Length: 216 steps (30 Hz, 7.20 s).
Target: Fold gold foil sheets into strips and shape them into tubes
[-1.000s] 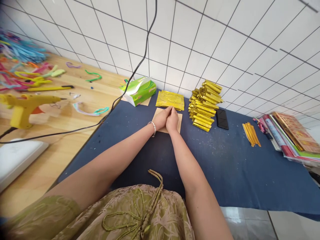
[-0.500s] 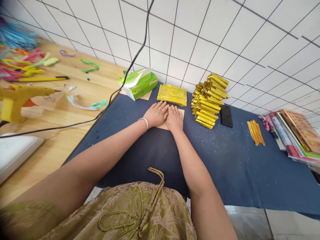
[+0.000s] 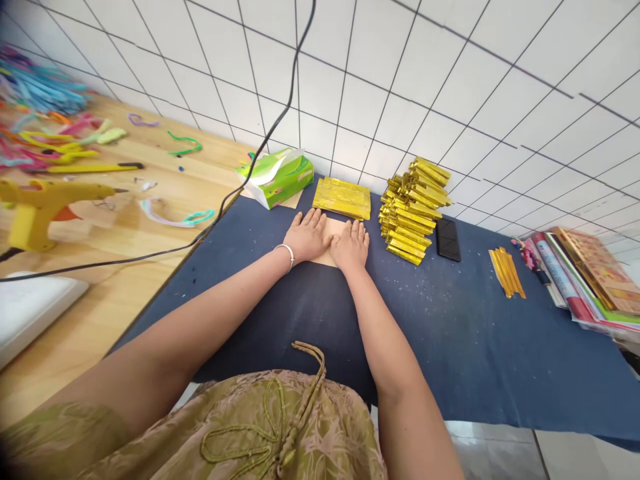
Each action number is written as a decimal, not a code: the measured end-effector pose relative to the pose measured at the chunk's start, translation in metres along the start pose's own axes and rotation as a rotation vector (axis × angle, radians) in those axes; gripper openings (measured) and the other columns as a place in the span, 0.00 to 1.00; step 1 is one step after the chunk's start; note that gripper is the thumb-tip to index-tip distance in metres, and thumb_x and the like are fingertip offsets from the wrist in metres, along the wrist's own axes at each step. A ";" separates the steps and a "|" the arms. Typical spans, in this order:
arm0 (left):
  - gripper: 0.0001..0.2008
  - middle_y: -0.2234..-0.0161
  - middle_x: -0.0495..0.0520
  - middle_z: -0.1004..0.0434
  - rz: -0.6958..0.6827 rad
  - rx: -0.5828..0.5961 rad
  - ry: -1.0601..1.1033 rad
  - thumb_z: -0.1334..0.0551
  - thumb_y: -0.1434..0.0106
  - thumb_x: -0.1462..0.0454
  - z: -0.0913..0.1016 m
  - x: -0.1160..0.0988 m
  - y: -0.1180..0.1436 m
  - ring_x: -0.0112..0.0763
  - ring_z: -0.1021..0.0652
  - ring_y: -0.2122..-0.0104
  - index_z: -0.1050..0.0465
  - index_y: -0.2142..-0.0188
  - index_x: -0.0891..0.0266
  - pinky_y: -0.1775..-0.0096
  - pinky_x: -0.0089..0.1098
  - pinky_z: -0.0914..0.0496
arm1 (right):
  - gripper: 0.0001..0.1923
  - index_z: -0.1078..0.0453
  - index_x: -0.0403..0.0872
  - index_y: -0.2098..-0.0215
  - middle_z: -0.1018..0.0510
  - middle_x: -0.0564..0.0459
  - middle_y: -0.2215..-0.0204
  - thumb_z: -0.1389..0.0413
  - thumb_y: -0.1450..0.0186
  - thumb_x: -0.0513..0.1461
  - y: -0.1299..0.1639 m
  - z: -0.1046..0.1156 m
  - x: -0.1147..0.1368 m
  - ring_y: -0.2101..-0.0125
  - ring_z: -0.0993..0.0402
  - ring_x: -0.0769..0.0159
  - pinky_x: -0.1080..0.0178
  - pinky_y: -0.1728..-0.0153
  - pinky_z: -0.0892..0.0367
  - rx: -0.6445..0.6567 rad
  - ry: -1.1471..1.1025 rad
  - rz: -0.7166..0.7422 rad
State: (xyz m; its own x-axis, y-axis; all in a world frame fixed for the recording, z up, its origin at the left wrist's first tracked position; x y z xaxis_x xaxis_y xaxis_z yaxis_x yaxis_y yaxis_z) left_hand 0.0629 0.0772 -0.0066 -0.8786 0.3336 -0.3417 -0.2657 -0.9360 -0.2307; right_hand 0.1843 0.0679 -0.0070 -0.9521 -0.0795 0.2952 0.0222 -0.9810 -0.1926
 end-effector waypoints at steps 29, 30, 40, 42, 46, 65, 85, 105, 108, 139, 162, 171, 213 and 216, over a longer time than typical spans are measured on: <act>0.33 0.37 0.64 0.50 -0.227 0.076 0.096 0.46 0.40 0.62 -0.010 -0.035 -0.001 0.40 0.50 0.36 0.51 0.38 0.72 0.38 0.40 0.58 | 0.23 0.38 0.44 0.45 0.32 0.48 0.47 0.64 0.35 0.37 -0.013 0.003 0.032 0.44 0.41 0.65 0.58 0.41 0.48 -0.153 -0.406 -0.030; 0.34 0.37 0.64 0.50 -0.226 0.077 0.088 0.45 0.41 0.61 -0.010 -0.034 0.000 0.41 0.50 0.36 0.52 0.37 0.71 0.38 0.40 0.59 | 0.23 0.38 0.43 0.45 0.32 0.47 0.47 0.64 0.35 0.37 -0.012 0.004 0.035 0.43 0.41 0.65 0.58 0.41 0.49 -0.143 -0.384 -0.004; 0.32 0.38 0.64 0.48 -0.214 0.059 0.062 0.47 0.39 0.60 -0.014 -0.037 0.000 0.44 0.51 0.36 0.50 0.37 0.70 0.39 0.43 0.57 | 0.25 0.41 0.45 0.42 0.37 0.47 0.42 0.65 0.31 0.45 -0.010 0.006 0.033 0.40 0.46 0.63 0.55 0.40 0.53 -0.050 -0.161 0.089; 0.32 0.37 0.64 0.49 -0.200 0.059 0.056 0.48 0.38 0.60 -0.014 -0.035 0.000 0.44 0.51 0.36 0.51 0.37 0.70 0.39 0.44 0.58 | 0.26 0.42 0.46 0.42 0.38 0.47 0.41 0.66 0.31 0.47 -0.009 0.006 0.033 0.39 0.48 0.63 0.56 0.40 0.53 -0.035 -0.170 0.098; 0.32 0.36 0.62 0.51 -0.170 0.058 0.039 0.50 0.38 0.59 -0.013 -0.032 0.001 0.45 0.53 0.36 0.52 0.36 0.70 0.39 0.44 0.59 | 0.27 0.41 0.46 0.42 0.37 0.47 0.41 0.66 0.31 0.49 -0.009 0.006 0.035 0.39 0.47 0.63 0.56 0.40 0.54 -0.024 -0.187 0.131; 0.27 0.36 0.55 0.52 -0.112 0.068 -0.048 0.61 0.33 0.59 -0.009 -0.030 0.001 0.39 0.51 0.36 0.49 0.37 0.64 0.39 0.41 0.56 | 0.31 0.50 0.47 0.37 0.44 0.52 0.37 0.73 0.31 0.50 -0.001 0.000 0.007 0.37 0.55 0.65 0.56 0.39 0.57 0.071 0.008 0.073; 0.27 0.36 0.57 0.52 -0.148 0.071 -0.137 0.59 0.33 0.56 0.000 -0.034 0.008 0.41 0.50 0.36 0.49 0.37 0.65 0.40 0.43 0.54 | 0.25 0.45 0.45 0.39 0.42 0.49 0.39 0.63 0.33 0.40 0.003 0.004 0.008 0.38 0.52 0.64 0.56 0.39 0.57 0.037 0.000 0.091; 0.26 0.36 0.53 0.51 -0.177 0.105 -0.146 0.60 0.33 0.53 0.002 -0.022 0.011 0.41 0.50 0.36 0.48 0.38 0.56 0.40 0.45 0.54 | 0.26 0.49 0.48 0.37 0.48 0.51 0.36 0.61 0.34 0.40 0.012 0.003 0.010 0.36 0.58 0.64 0.55 0.39 0.59 0.097 0.070 0.078; 0.27 0.35 0.53 0.53 -0.178 0.130 -0.154 0.60 0.33 0.52 0.002 -0.019 0.011 0.41 0.50 0.36 0.50 0.37 0.56 0.40 0.45 0.55 | 0.26 0.50 0.47 0.37 0.49 0.51 0.36 0.61 0.34 0.41 0.012 0.001 0.010 0.36 0.59 0.63 0.54 0.39 0.60 0.096 0.092 0.073; 0.32 0.34 0.52 0.57 -0.295 0.289 -0.147 0.60 0.35 0.45 -0.004 -0.006 0.008 0.39 0.53 0.36 0.55 0.36 0.53 0.39 0.43 0.57 | 0.30 0.55 0.47 0.35 0.54 0.48 0.35 0.62 0.33 0.48 0.016 0.003 0.007 0.35 0.62 0.60 0.54 0.39 0.61 0.123 0.202 0.195; 0.29 0.37 0.59 0.48 -0.284 0.213 -0.115 0.46 0.38 0.52 0.054 0.001 -0.007 0.42 0.45 0.38 0.44 0.40 0.60 0.41 0.38 0.47 | 0.30 0.52 0.45 0.36 0.54 0.47 0.35 0.58 0.34 0.46 0.008 0.055 0.022 0.35 0.61 0.60 0.54 0.39 0.55 0.124 0.066 0.363; 0.25 0.39 0.60 0.44 -0.319 0.103 -0.146 0.56 0.33 0.63 0.005 -0.035 0.014 0.37 0.46 0.37 0.48 0.38 0.67 0.40 0.39 0.50 | 0.27 0.53 0.42 0.36 0.47 0.48 0.37 0.64 0.33 0.37 0.012 0.004 0.042 0.37 0.53 0.65 0.58 0.38 0.55 0.111 0.023 0.327; 0.47 0.34 0.52 0.67 -0.339 0.583 -0.033 0.41 0.48 0.43 0.003 0.014 0.015 0.46 0.59 0.35 0.63 0.35 0.50 0.40 0.50 0.65 | 0.35 0.58 0.49 0.35 0.57 0.46 0.34 0.64 0.34 0.56 0.043 0.022 0.002 0.35 0.66 0.54 0.49 0.40 0.62 0.218 0.350 0.364; 0.48 0.34 0.51 0.68 -0.339 0.607 -0.039 0.40 0.49 0.44 0.007 0.022 0.014 0.47 0.59 0.35 0.63 0.35 0.49 0.41 0.52 0.63 | 0.37 0.59 0.49 0.34 0.58 0.45 0.34 0.63 0.36 0.58 0.045 0.023 0.004 0.35 0.67 0.53 0.48 0.40 0.63 0.242 0.350 0.382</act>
State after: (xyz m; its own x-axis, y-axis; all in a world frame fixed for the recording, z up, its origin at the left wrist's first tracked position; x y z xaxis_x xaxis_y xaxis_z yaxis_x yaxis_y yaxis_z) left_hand 0.0366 0.0705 -0.0110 -0.7186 0.6247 -0.3054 -0.6927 -0.6818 0.2353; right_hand 0.1888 0.0193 0.0066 -0.9061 -0.4137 -0.0887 0.4147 -0.9099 0.0073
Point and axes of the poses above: each hand's wrist, its own y-axis away from the middle knuckle, its own z-axis out of the back of the hand, x = y × z, the point moved 9 cm from there along -y, towards the middle knuckle
